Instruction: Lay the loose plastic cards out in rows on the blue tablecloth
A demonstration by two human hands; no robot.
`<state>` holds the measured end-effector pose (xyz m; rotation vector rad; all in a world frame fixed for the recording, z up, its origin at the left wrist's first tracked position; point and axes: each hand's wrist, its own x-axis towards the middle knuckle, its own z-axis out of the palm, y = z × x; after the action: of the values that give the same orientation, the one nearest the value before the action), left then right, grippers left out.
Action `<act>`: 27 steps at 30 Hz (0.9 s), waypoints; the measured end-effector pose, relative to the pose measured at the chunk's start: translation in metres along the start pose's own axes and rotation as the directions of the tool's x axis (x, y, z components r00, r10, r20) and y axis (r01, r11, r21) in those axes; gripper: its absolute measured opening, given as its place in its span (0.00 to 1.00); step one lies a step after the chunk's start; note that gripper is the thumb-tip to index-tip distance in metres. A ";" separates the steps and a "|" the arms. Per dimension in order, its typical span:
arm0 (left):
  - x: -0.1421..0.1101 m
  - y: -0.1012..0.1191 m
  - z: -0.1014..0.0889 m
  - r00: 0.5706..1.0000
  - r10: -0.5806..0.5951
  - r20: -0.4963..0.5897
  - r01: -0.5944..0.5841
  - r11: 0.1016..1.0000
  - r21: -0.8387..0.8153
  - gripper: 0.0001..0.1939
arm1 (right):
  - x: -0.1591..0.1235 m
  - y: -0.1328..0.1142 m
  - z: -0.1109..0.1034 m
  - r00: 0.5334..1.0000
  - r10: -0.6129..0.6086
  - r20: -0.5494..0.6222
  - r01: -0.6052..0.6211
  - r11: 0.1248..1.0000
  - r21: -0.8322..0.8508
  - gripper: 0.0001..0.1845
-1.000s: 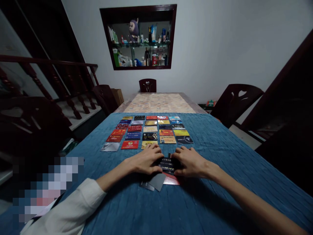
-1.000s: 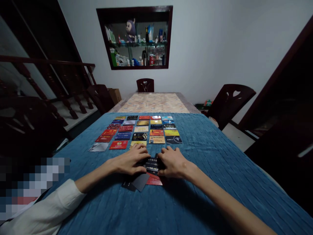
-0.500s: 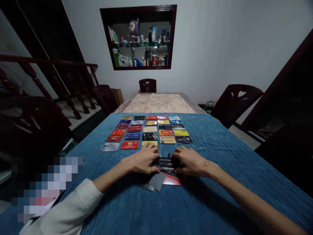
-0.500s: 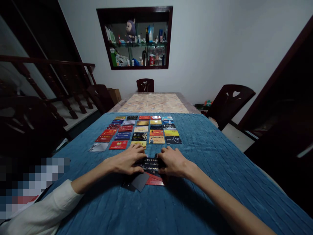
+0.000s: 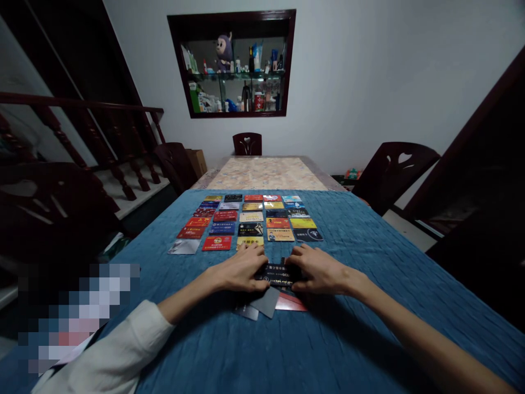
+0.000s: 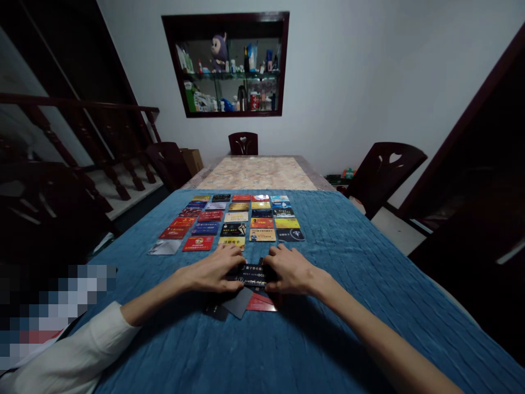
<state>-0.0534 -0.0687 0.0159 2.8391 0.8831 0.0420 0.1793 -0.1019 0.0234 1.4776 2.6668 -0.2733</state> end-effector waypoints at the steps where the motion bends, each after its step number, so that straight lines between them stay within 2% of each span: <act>1: 0.000 -0.001 0.000 1.000 -0.002 -0.004 0.002 1.000 -0.009 0.15 | 0.000 0.000 0.000 1.000 -0.002 0.001 0.002 1.000 0.002 0.27; 9: -0.001 -0.007 -0.004 0.999 0.028 -0.030 -0.029 0.999 -0.038 0.15 | 0.002 0.002 -0.002 1.000 -0.008 -0.019 0.009 0.999 0.048 0.25; 17: -0.002 -0.011 -0.005 0.999 0.036 -0.038 -0.038 0.998 -0.053 0.20 | 0.001 0.001 -0.004 0.992 0.027 -0.120 -0.022 0.999 0.046 0.23; 27: -0.002 -0.017 -0.003 0.999 0.010 -0.052 -0.014 0.996 -0.086 0.21 | 0.006 0.007 0.006 0.985 -0.020 -0.173 0.039 0.993 0.109 0.23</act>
<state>-0.0643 -0.0559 0.0160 2.7743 0.8523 0.1517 0.1824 -0.0948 0.0160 1.5608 2.8534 -0.3163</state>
